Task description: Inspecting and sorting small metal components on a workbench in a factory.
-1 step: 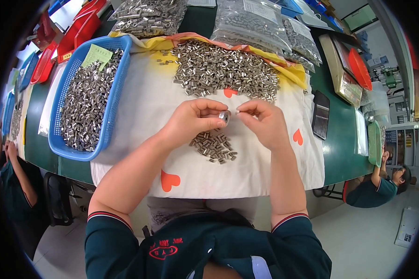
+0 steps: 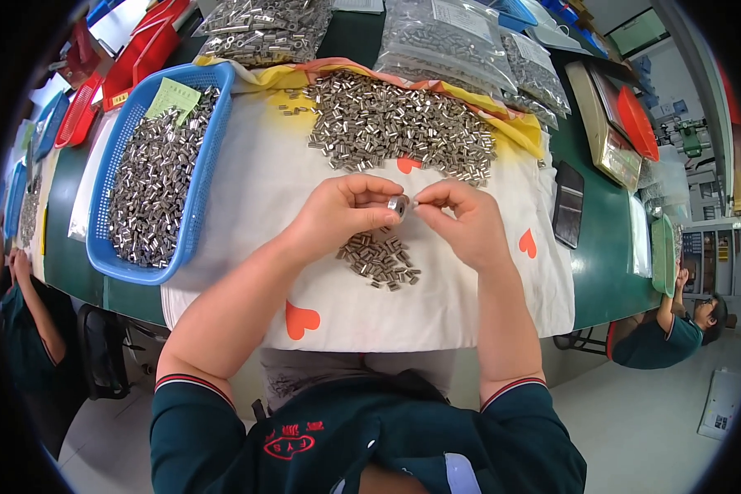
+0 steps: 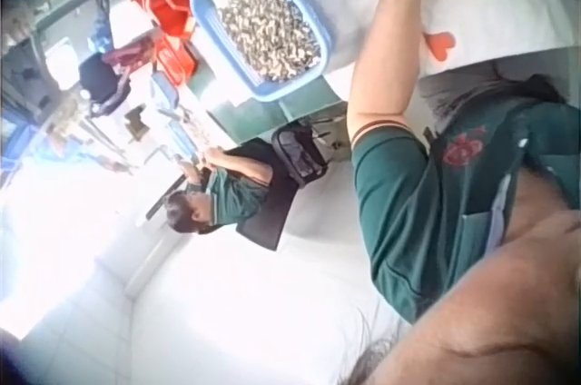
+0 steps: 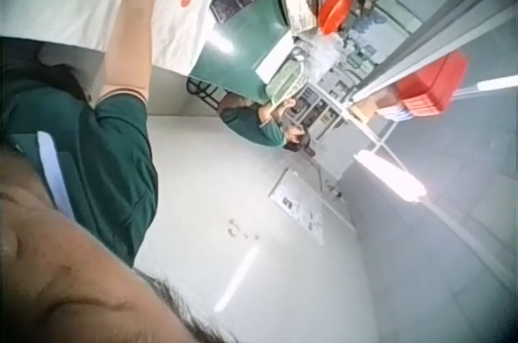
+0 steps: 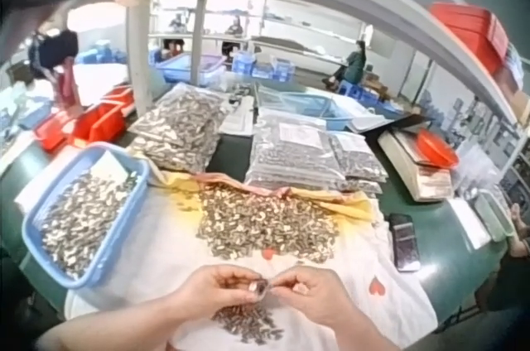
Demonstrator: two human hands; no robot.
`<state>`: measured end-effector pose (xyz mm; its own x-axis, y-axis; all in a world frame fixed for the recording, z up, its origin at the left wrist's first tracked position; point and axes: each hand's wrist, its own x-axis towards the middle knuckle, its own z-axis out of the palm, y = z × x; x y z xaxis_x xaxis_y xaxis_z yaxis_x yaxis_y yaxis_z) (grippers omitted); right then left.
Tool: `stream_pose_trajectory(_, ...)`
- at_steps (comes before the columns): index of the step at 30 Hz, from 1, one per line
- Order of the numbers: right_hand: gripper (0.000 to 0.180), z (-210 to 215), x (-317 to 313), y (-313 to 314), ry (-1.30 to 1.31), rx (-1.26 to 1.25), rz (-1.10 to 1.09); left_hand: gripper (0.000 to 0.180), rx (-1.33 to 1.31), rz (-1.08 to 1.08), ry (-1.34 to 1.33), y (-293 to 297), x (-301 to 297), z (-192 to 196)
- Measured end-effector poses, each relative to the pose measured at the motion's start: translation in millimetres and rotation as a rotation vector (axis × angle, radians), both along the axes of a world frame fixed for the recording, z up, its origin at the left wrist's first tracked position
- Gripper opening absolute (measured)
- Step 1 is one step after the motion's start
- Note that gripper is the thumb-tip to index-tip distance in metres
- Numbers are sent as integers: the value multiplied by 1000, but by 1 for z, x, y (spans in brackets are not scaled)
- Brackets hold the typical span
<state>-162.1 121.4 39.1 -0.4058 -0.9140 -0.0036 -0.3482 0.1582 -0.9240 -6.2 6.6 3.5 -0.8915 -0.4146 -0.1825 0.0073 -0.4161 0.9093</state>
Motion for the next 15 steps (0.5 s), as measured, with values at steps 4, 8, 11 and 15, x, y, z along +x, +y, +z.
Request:
stream_pose_trajectory(4,11,1,7,0,143,-56,111,28,18,32,36,1,-2,-1)
stream_pose_trajectory(8,10,3,10,-1,211,-107,118,29,14,48,23,1,-2,0)
stream_pose_trajectory(11,9,5,13,-1,187,-99,118,30,-36,43,17,1,-1,-1)
stream_pose_trajectory(15,8,0,21,-1,408,-169,88,28,-52,62,-8,4,-3,0)
